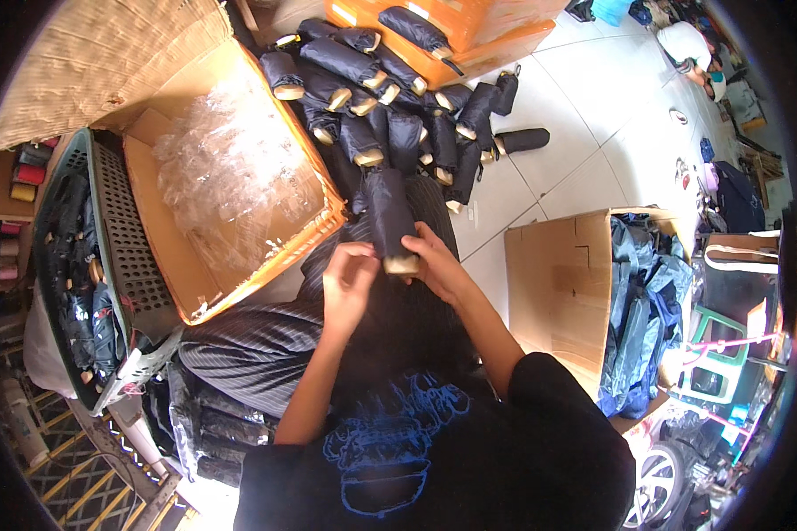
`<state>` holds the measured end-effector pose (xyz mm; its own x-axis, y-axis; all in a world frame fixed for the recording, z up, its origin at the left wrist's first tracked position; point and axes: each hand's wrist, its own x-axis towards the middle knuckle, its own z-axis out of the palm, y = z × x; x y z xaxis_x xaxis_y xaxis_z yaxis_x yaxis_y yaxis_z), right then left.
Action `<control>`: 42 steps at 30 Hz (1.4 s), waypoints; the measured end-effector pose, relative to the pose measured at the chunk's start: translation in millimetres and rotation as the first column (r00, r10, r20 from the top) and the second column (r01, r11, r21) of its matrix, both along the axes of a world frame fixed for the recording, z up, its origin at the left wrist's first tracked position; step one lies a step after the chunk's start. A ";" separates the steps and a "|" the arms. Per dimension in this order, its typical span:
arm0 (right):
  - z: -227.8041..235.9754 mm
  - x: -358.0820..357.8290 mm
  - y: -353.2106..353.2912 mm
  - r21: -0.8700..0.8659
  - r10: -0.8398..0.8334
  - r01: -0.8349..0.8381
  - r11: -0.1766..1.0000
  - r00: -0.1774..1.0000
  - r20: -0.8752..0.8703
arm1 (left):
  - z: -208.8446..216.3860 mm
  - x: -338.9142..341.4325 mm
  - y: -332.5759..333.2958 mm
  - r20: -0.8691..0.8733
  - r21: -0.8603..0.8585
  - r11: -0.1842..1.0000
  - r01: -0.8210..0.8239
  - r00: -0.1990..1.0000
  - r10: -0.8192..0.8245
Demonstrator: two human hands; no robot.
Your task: The person repeatedly picks up small black cylindrical items, places each into a clear plastic bag, and sets the packaged item aside. The process is repeated for multiple items in a cluttered indoor workspace.
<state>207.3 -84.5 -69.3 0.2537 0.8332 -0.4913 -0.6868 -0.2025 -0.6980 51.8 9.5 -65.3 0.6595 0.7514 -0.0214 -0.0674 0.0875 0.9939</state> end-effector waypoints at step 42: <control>61.1 -54.0 -2.2 -0.115 0.238 -0.396 0.911 0.278 0.930 | 49.9 -2.8 10.3 -0.032 -0.519 0.798 -0.307 0.940 0.340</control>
